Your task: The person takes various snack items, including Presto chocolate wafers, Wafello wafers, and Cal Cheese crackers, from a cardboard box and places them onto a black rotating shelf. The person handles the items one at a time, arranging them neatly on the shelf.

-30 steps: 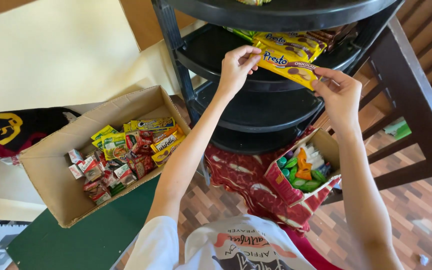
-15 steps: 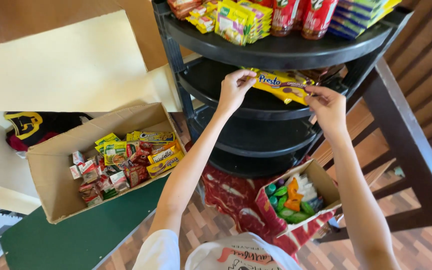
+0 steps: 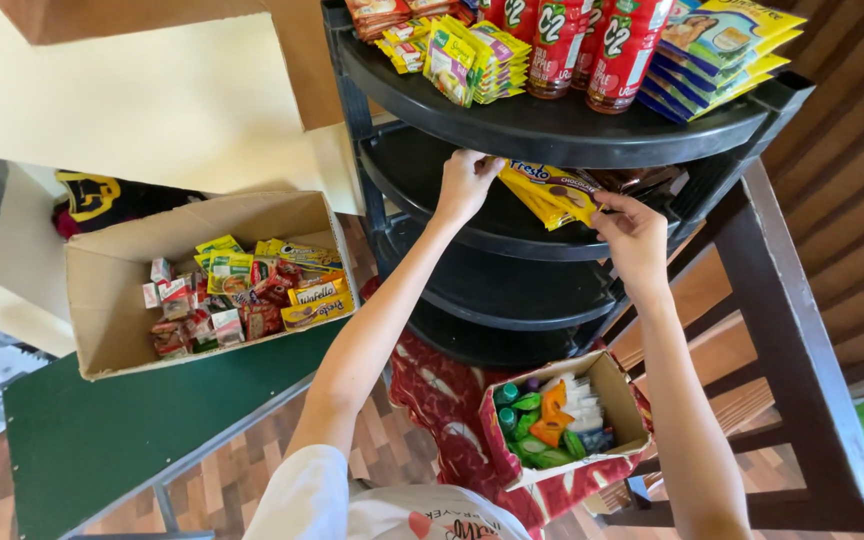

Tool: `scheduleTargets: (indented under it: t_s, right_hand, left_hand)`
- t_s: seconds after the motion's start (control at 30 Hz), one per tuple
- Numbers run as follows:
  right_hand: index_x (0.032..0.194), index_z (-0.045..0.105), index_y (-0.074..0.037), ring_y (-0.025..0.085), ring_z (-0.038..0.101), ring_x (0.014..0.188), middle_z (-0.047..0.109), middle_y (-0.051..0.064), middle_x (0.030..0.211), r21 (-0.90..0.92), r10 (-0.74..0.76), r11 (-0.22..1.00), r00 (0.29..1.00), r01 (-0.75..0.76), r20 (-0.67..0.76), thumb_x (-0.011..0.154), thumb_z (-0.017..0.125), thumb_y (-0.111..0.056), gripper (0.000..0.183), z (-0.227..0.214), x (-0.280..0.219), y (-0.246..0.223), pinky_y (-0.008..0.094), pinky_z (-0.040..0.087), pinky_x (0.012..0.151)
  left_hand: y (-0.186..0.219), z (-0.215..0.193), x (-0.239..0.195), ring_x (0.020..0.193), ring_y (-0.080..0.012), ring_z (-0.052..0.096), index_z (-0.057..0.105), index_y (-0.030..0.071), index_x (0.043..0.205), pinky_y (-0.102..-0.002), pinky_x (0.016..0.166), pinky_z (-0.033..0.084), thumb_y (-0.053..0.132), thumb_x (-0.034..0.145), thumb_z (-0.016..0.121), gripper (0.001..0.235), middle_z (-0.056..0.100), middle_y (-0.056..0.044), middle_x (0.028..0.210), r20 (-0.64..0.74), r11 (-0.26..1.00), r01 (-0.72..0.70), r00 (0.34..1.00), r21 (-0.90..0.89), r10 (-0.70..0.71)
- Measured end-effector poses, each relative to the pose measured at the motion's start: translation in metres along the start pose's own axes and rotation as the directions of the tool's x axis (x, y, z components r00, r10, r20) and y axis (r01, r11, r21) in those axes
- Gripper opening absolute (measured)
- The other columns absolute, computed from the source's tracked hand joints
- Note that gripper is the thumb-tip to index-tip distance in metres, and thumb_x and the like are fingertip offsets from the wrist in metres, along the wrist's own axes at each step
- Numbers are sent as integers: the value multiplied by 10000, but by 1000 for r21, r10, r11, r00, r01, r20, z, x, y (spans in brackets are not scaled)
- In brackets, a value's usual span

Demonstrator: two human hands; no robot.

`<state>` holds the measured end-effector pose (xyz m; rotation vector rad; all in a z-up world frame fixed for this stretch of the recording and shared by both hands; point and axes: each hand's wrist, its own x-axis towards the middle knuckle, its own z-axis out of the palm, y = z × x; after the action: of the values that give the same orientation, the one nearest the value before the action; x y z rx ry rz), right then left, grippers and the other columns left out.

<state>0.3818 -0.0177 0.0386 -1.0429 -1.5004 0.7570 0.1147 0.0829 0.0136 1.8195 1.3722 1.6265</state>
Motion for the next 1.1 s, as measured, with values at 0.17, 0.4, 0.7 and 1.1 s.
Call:
scheduleTargets:
  t_s: [0.17,0.4,0.7,1.1]
  right_hand:
    - [1274,707,14,100,610,821,704,68,997,-95,-28,995,1000,27,-10,929,717,-25,347,2,-14,-8,248,494,694]
    - [1296,666,56,168,660,894,658,138,1208,-226,-151,962,988,154,31,892,726,-13,414,1,-15,-6,297,542,732]
    - [1301,633,72,288,672,851,616,201,1151,-404,-222,892,975,204,1,858,729,-41,467,8,2,-10,369,544,742]
    - [1400,554,59,461,634,1027,532,279,1266,-606,-224,779,974,158,-35,940,574,12,462,20,-5,-18,484,532,880]
  left_hand:
    - [30,0,-5,740,-276,736,761,29,1031,-365,701,567,241,916,760,241,733,-164,867,46,1000,29,999,8,-30]
    - [-27,42,18,1328,-403,487,643,46,1260,-489,1121,399,348,894,790,497,581,-210,1375,31,973,-179,984,143,176]
    - [-22,60,37,1097,-401,645,734,60,1047,-532,982,466,200,866,713,229,743,-180,1079,44,870,-377,922,317,384]
    - [18,53,32,1074,-401,660,698,14,1038,-489,930,513,144,947,622,175,725,-208,1063,72,904,-383,924,189,377]
